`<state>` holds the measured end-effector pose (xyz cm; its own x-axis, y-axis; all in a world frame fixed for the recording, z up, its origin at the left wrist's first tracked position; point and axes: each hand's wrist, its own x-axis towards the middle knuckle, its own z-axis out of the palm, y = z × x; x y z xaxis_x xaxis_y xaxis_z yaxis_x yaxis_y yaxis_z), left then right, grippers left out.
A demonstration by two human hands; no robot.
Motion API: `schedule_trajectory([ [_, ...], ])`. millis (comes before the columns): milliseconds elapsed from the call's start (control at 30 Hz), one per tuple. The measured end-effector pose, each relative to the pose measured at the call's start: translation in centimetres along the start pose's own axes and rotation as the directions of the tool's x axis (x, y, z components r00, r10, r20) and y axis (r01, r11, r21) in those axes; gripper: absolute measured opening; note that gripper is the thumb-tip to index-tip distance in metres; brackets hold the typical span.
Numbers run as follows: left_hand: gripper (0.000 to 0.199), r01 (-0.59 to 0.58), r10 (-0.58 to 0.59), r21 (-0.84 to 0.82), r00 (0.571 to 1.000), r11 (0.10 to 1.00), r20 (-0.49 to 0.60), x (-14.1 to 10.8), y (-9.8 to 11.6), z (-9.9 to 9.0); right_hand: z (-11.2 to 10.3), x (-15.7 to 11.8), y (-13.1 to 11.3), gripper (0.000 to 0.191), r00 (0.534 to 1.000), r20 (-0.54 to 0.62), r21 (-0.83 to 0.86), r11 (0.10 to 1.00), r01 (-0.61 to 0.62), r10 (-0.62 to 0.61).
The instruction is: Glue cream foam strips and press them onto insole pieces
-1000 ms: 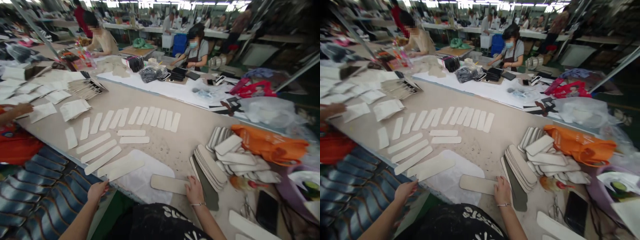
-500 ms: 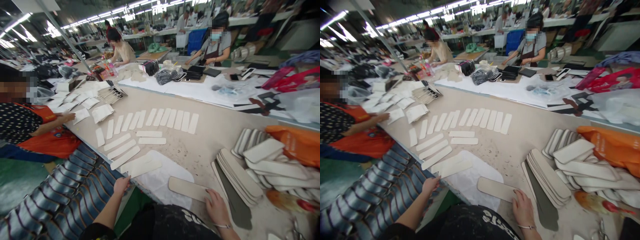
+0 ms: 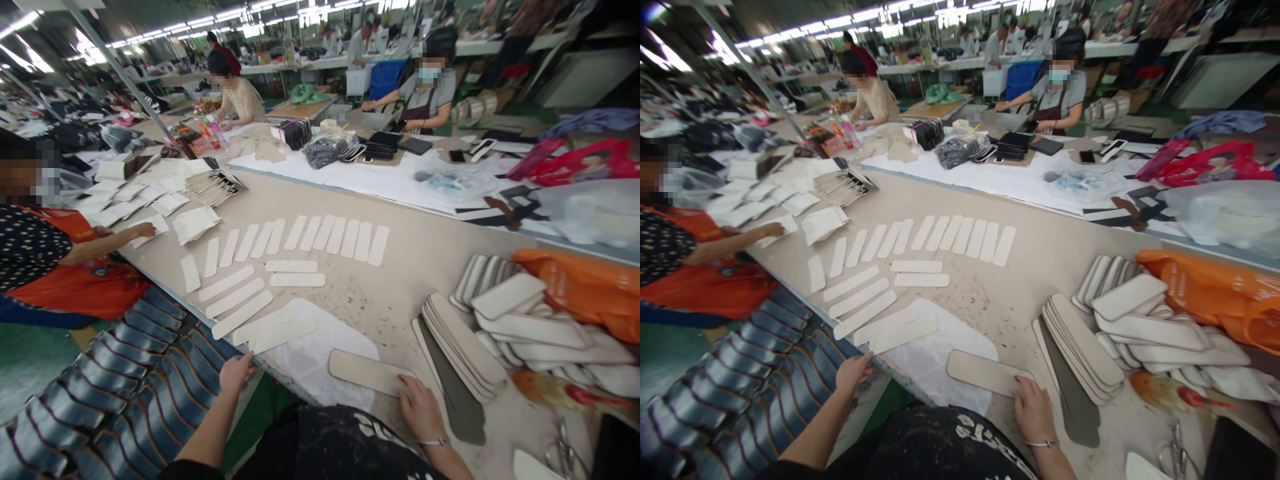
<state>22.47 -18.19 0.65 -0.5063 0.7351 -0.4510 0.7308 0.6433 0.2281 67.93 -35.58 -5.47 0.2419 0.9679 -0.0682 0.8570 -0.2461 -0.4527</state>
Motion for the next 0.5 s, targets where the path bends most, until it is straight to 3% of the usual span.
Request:
schedule_trajectory([
  [167,0.048,-0.019,0.021,0.072,0.999,0.997,-0.039,-0.4,0.0,-0.5,0.0,0.0,0.1,0.038,0.999,0.031,-0.002,1.000,-0.016,0.016],
  [333,0.041,-0.122,0.130,0.104,0.989,0.987,-0.066,-0.6,0.2,0.1,0.5,-0.6,0.9,0.036,0.998,0.065,0.029,0.999,-0.025,0.023],
  [500,0.033,-0.088,0.091,0.076,0.995,0.993,-0.041,-0.5,0.6,0.5,0.5,-0.9,1.0,0.035,0.997,0.081,0.066,0.997,-0.025,0.020],
])
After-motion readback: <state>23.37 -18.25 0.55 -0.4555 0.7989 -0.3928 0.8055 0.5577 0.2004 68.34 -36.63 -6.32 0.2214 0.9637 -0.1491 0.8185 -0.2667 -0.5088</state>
